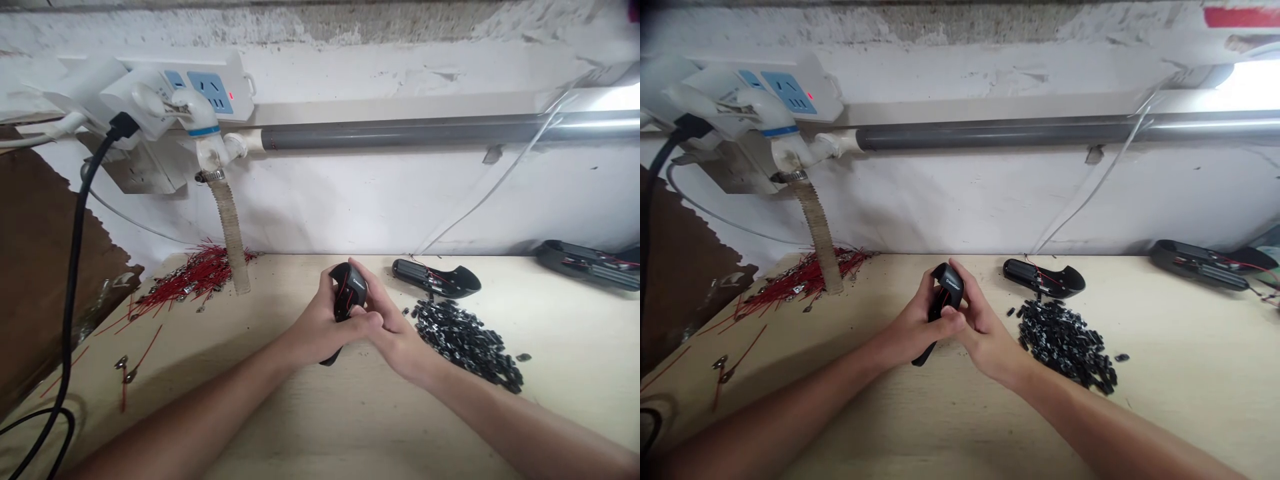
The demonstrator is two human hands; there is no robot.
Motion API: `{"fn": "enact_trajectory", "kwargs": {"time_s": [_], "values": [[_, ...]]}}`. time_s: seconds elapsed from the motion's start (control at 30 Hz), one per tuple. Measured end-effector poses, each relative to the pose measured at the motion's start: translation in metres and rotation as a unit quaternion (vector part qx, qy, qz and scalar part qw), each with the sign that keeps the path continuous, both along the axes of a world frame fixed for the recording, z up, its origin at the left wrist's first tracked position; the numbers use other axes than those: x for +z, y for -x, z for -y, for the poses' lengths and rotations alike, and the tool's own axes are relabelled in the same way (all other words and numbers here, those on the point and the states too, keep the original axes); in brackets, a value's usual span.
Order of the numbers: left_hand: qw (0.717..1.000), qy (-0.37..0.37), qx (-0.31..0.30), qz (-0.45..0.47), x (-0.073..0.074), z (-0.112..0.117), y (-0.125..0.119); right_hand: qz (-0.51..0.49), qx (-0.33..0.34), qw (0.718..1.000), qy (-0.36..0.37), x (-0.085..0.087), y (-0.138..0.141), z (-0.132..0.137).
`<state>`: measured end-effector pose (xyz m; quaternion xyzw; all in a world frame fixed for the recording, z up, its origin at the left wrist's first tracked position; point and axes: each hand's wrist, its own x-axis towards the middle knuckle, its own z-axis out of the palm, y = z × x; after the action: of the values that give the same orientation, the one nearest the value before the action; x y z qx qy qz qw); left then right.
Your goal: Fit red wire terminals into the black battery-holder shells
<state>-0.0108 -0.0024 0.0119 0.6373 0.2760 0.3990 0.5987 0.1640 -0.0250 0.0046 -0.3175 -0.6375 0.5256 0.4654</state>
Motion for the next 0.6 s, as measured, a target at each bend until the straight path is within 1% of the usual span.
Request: {"fn": "enact_trajectory", "kwargs": {"time_s": [0.1, 0.17, 0.37, 0.6], "values": [[1.000, 0.006, 0.017, -0.011, 0.002, 0.002, -0.003, 0.032, -0.025, 0.997, -0.060, -0.003, 0.000, -0.001], [1.000, 0.011, 0.020, -0.011, 0.002, 0.002, -0.004, 0.033, -0.035, 0.996, -0.071, -0.005, 0.001, 0.000], [1.000, 0.007, 0.019, 0.006, -0.005, -0.001, -0.004, -0.018, -0.050, 0.998, -0.017, -0.008, 0.009, 0.004], [1.000, 0.011, 0.016, 0.024, -0.007, -0.001, -0.006, -0.036, -0.060, 0.997, -0.012, -0.007, 0.012, 0.008]]}}
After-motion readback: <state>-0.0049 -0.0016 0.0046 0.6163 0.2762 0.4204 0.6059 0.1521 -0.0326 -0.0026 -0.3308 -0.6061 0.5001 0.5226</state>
